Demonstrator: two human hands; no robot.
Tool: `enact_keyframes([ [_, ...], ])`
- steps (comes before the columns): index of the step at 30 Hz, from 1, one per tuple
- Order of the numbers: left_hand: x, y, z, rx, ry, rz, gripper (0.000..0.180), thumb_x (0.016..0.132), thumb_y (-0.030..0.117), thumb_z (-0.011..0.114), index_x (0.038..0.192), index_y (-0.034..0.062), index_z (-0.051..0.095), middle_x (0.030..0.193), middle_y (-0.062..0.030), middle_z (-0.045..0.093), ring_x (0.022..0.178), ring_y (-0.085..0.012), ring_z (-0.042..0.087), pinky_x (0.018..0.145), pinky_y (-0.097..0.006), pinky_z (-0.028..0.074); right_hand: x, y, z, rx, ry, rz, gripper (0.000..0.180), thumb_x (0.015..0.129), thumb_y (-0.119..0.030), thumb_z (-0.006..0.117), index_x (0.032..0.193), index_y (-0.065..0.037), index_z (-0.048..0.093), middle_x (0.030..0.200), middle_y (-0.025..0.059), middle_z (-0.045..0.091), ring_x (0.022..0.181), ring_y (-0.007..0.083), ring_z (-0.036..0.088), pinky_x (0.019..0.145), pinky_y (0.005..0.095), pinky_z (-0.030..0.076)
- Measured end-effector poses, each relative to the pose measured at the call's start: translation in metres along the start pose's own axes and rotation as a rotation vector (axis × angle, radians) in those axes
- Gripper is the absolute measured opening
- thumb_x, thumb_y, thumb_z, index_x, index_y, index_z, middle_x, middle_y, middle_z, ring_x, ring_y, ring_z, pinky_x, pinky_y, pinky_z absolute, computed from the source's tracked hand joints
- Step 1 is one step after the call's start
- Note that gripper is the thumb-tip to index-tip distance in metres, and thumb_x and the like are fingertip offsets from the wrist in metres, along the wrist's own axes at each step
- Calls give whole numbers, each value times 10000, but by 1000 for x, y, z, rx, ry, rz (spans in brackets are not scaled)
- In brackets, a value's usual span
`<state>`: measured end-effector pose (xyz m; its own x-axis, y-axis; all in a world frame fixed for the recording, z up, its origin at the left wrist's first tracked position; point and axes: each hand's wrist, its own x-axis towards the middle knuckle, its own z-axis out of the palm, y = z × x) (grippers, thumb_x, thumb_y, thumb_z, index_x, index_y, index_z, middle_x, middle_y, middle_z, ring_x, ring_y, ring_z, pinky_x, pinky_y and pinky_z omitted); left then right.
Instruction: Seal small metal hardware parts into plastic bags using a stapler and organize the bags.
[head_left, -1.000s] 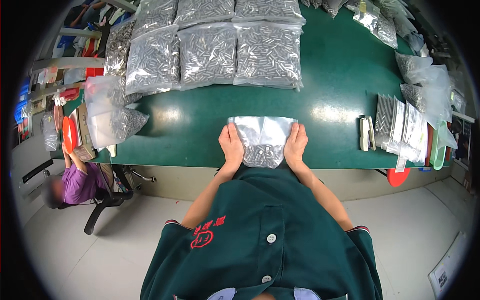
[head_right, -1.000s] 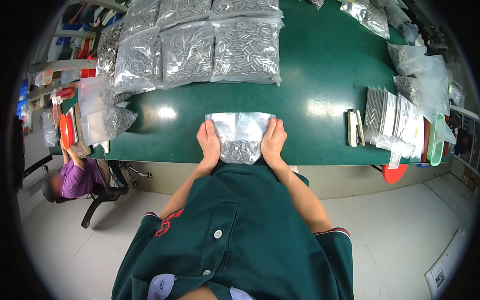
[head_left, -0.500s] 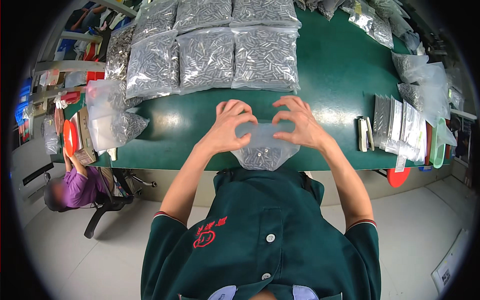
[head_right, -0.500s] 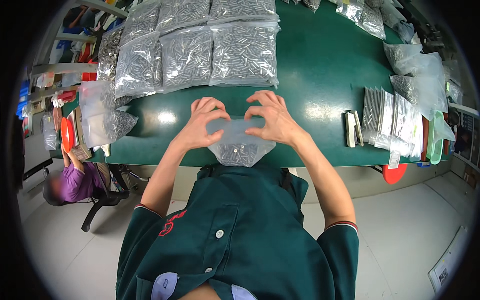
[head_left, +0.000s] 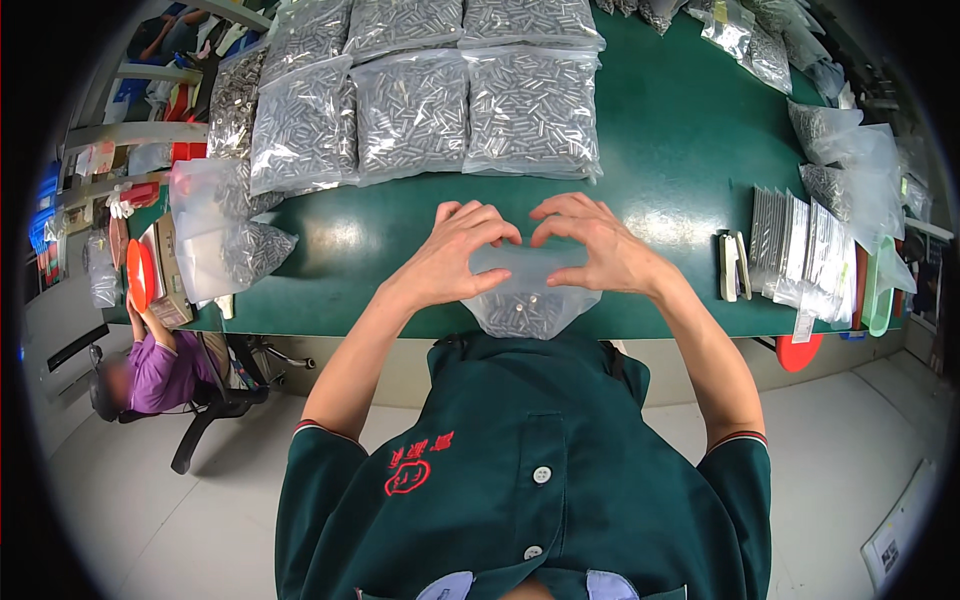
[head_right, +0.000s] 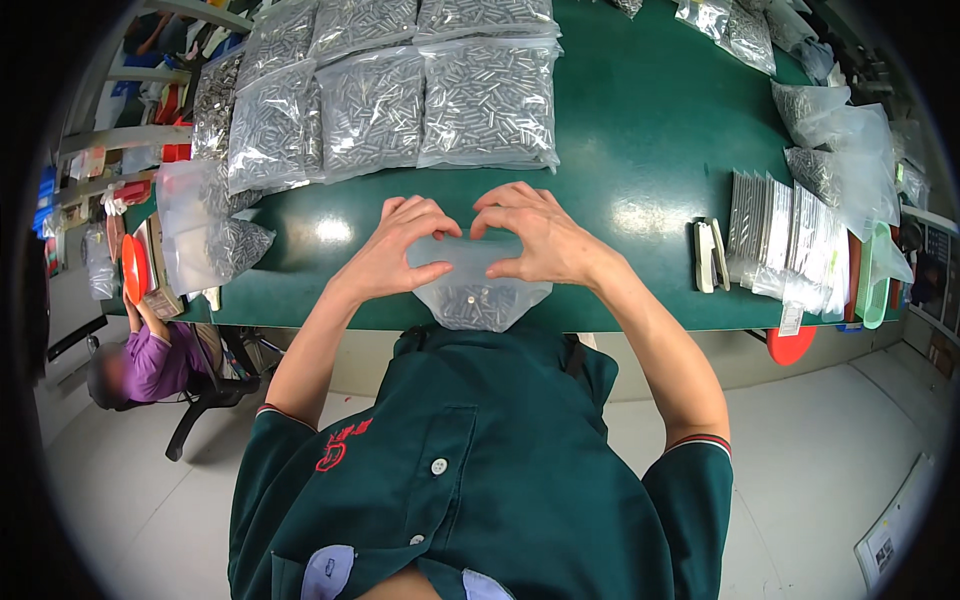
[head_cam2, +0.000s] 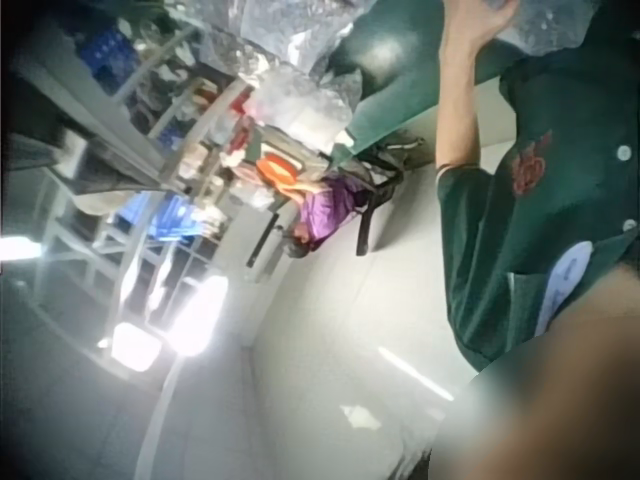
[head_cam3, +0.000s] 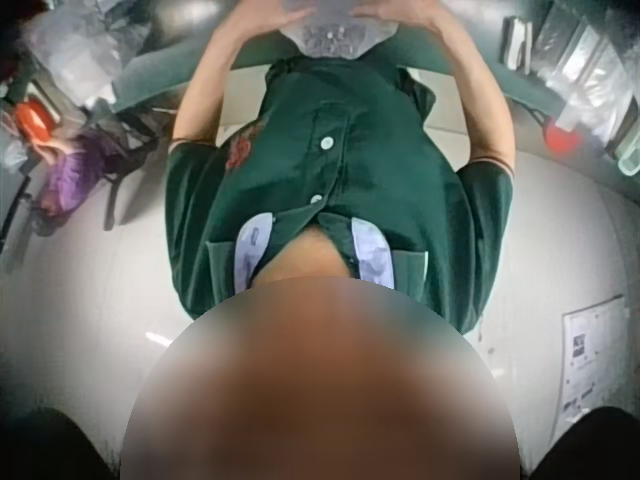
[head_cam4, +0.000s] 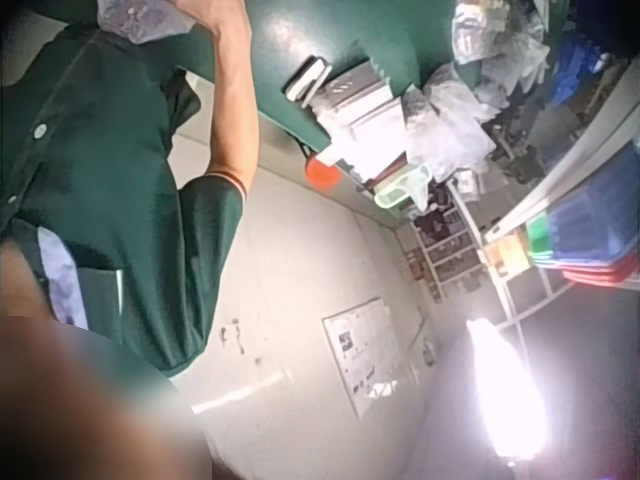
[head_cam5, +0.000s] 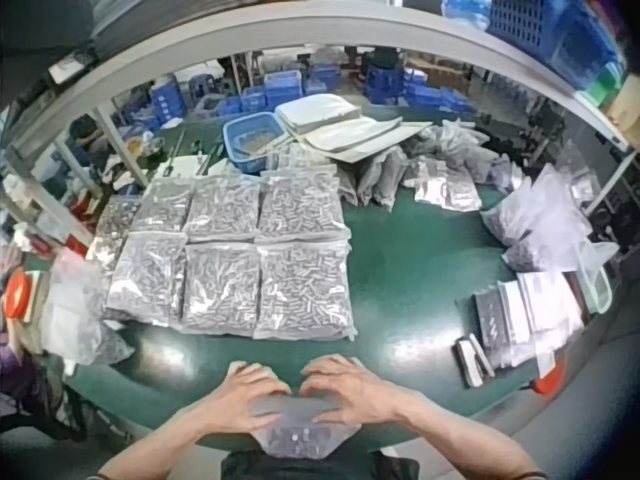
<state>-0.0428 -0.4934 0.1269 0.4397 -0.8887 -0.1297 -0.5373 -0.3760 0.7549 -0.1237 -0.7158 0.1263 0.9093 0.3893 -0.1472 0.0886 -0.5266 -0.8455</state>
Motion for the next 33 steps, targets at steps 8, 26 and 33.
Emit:
enact_keyframes([
  [8,-1,-6,1,43,-12,59,274,652,198,727,870,82,608,855,-11,521,879,-165,493,898,-336,284,-1,12,2,-56,-104,-13,234,644,-238,760,758,-65,653,1222,87,507,1230,251,366,1006,423,295],
  [26,-28,-44,-2,-64,24,-174,233,717,279,722,821,87,641,767,-10,514,864,-164,477,968,-383,217,-30,40,-16,82,-39,216,266,687,-191,740,882,-60,614,1042,62,595,1132,240,461,954,385,387],
  [33,-1,-13,-6,-55,21,20,338,658,255,747,947,121,635,907,-9,539,1007,-180,468,977,-379,235,0,9,-14,39,-132,57,399,638,-147,772,991,-114,590,1269,67,465,1189,262,406,998,395,358],
])
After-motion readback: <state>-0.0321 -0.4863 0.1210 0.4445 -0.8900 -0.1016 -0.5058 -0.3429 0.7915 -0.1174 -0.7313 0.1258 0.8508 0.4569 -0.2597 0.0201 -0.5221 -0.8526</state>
